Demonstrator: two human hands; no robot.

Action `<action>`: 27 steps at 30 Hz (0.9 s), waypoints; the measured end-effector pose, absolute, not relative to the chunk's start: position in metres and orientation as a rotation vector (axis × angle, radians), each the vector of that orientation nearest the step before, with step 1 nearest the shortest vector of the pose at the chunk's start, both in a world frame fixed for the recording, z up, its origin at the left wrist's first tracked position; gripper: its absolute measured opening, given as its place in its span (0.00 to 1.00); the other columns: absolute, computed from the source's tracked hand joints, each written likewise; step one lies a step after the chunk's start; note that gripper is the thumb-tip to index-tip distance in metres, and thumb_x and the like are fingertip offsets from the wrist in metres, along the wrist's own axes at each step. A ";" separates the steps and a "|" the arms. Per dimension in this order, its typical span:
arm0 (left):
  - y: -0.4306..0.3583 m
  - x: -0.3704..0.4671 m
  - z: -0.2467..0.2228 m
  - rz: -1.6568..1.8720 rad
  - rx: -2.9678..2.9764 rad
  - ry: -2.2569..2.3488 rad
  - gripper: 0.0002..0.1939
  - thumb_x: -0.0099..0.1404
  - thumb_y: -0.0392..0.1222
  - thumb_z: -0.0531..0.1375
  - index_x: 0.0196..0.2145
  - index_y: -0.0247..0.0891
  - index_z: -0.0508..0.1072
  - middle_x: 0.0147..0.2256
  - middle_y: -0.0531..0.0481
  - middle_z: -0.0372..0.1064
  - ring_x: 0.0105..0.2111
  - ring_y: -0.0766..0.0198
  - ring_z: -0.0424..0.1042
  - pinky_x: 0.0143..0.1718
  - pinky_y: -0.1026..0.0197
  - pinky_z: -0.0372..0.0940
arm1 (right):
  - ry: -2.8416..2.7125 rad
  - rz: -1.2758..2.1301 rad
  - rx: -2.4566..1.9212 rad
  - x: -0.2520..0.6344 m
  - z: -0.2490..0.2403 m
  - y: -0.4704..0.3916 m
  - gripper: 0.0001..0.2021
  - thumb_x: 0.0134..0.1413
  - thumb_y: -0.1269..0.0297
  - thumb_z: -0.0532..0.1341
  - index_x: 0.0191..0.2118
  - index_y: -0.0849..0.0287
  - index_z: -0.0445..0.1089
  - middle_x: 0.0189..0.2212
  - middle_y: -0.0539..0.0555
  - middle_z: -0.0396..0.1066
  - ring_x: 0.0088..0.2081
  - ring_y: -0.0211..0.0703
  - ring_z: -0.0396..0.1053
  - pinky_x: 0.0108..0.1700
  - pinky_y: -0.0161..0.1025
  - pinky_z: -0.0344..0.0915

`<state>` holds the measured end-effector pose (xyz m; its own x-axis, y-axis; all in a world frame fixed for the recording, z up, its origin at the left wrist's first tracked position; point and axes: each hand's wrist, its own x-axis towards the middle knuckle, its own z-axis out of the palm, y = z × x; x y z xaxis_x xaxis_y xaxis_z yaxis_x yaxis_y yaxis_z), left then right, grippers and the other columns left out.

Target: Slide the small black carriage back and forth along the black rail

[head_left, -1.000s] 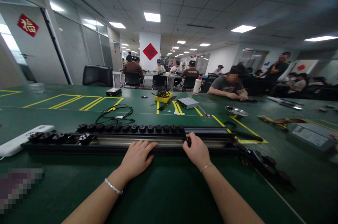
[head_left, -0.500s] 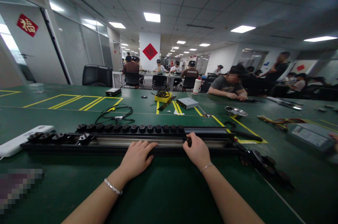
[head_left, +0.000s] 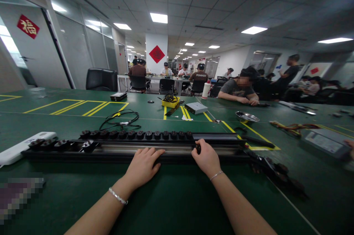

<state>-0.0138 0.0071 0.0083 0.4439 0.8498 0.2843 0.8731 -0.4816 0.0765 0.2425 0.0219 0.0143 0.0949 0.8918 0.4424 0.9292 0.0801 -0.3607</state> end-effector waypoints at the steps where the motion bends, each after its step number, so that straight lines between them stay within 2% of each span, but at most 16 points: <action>1: 0.007 -0.014 0.008 -0.437 -2.598 -1.556 0.24 0.61 0.46 0.52 0.56 0.51 0.59 0.44 0.50 0.67 0.44 0.58 0.62 0.44 0.56 0.52 | -1.782 -0.083 -1.800 0.243 0.014 0.022 0.09 0.49 0.66 0.54 0.38 0.58 0.65 0.34 0.53 0.70 0.38 0.42 0.67 0.37 0.35 0.57; 8: 0.007 -0.013 0.008 -0.447 -2.596 -1.556 0.23 0.62 0.45 0.52 0.55 0.52 0.59 0.43 0.51 0.67 0.44 0.59 0.62 0.44 0.56 0.53 | -1.780 -0.090 -1.775 0.245 0.012 0.022 0.09 0.50 0.65 0.54 0.39 0.58 0.65 0.34 0.53 0.70 0.36 0.41 0.67 0.35 0.34 0.58; 14: 0.007 -0.014 0.006 -0.451 -2.587 -1.551 0.24 0.61 0.44 0.53 0.56 0.51 0.59 0.46 0.50 0.67 0.45 0.59 0.63 0.45 0.55 0.54 | -1.827 -0.201 -1.724 0.248 0.011 0.021 0.09 0.50 0.65 0.54 0.37 0.58 0.66 0.32 0.53 0.70 0.35 0.42 0.66 0.40 0.37 0.58; 16: 0.008 -0.015 0.004 -0.471 -2.586 -1.525 0.25 0.60 0.44 0.53 0.56 0.51 0.58 0.51 0.50 0.64 0.50 0.58 0.61 0.48 0.54 0.54 | -1.824 -0.198 -1.738 0.248 0.011 0.021 0.09 0.50 0.64 0.54 0.37 0.58 0.66 0.32 0.53 0.70 0.35 0.42 0.66 0.40 0.37 0.58; 19: 0.008 -0.016 0.001 -0.508 -2.559 -1.475 0.28 0.59 0.42 0.55 0.57 0.50 0.57 0.60 0.52 0.53 0.58 0.55 0.51 0.54 0.51 0.50 | -1.813 -0.184 -1.752 0.247 0.012 0.021 0.09 0.50 0.64 0.54 0.38 0.58 0.66 0.33 0.53 0.70 0.35 0.42 0.66 0.40 0.37 0.58; 22: 0.009 -0.017 -0.003 -0.526 -2.523 -1.461 0.29 0.58 0.42 0.55 0.58 0.50 0.56 0.63 0.52 0.45 0.62 0.52 0.44 0.57 0.47 0.47 | -1.805 -0.170 -1.763 0.247 0.012 0.020 0.10 0.50 0.64 0.53 0.39 0.58 0.66 0.34 0.53 0.70 0.37 0.42 0.66 0.41 0.37 0.58; 27: 0.010 -0.016 -0.004 -0.533 -2.505 -1.499 0.28 0.59 0.41 0.54 0.57 0.46 0.57 0.62 0.49 0.49 0.62 0.53 0.47 0.58 0.47 0.47 | -1.786 -0.154 -1.777 0.248 0.011 0.020 0.11 0.51 0.65 0.53 0.40 0.59 0.65 0.34 0.54 0.71 0.37 0.43 0.66 0.41 0.37 0.59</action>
<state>-0.0156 0.0097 -0.0041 0.4293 0.8153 0.3885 0.8776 -0.4783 0.0341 0.2477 0.0199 0.0109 0.0842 0.8690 0.4876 0.9395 0.0938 -0.3295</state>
